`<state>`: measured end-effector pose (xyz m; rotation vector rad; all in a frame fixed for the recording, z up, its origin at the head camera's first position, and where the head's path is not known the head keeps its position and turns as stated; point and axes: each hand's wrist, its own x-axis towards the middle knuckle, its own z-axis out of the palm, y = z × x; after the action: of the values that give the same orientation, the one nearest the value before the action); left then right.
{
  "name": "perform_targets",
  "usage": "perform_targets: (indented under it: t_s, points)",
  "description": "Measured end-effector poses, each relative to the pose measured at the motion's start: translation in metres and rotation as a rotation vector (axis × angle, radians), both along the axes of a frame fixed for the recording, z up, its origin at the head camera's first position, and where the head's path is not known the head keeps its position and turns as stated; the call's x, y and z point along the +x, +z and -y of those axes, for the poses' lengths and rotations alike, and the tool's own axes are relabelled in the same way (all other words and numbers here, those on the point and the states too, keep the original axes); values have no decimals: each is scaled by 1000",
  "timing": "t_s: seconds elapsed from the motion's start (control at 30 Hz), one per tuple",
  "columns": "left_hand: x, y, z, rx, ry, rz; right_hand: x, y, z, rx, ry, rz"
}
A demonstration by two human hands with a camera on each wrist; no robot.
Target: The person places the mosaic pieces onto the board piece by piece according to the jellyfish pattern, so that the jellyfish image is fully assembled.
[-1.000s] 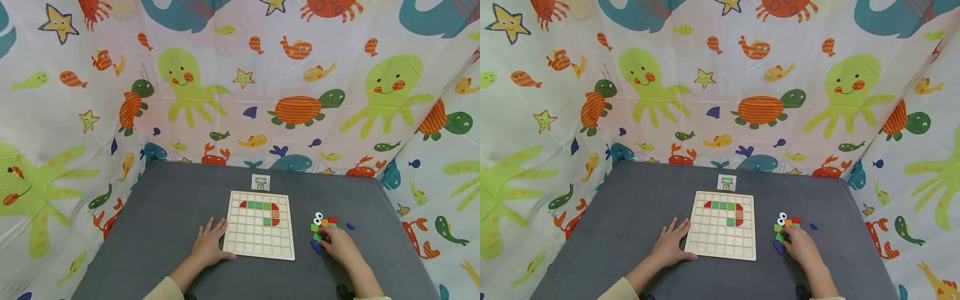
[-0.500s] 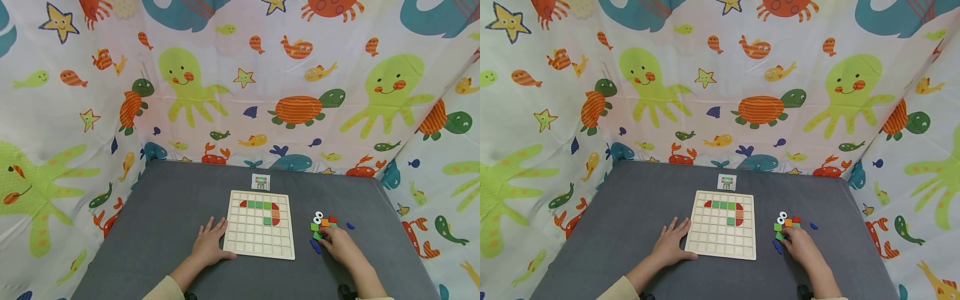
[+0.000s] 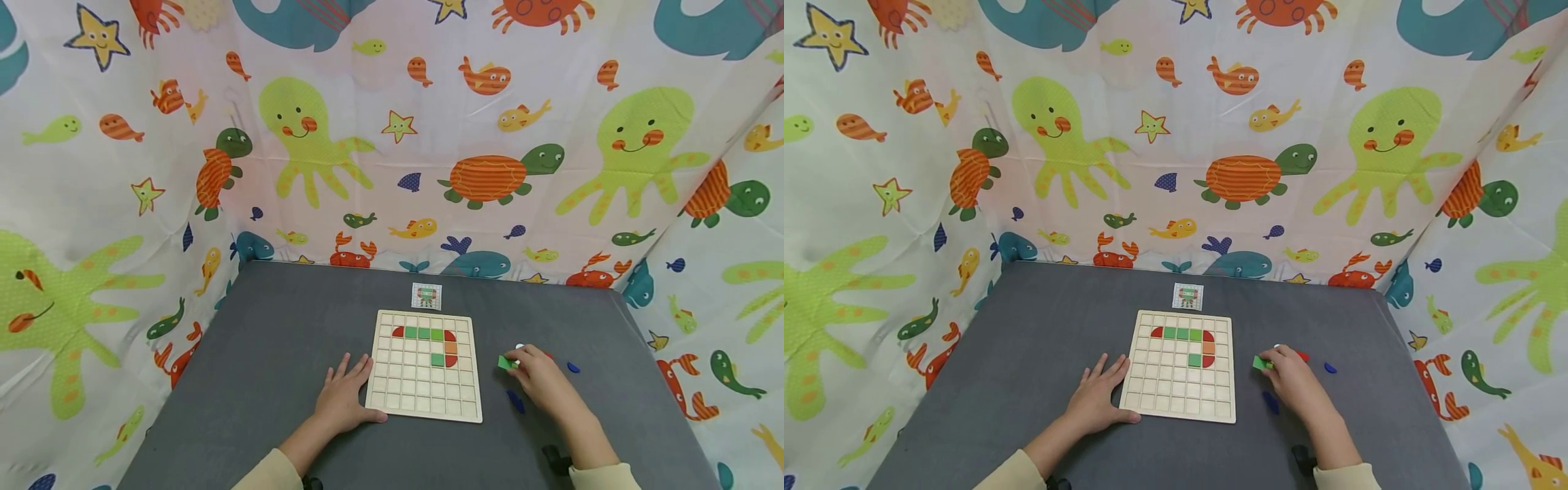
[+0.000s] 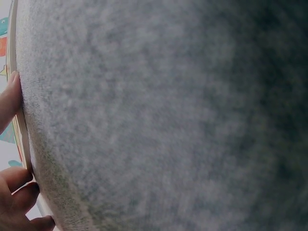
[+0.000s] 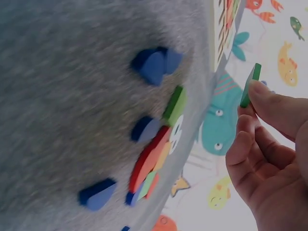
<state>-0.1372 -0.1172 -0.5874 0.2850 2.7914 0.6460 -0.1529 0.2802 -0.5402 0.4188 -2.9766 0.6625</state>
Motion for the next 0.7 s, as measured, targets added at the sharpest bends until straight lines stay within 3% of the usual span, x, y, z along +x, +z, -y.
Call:
perform_targets:
  t_s: [0.37,0.7]
  points:
    - [-1,0,-1,-2,2,3,-13,7,25,-50,11,17]
    - [1,1,-1,-3,8,-3,-24,-1,43,-60,75,-2]
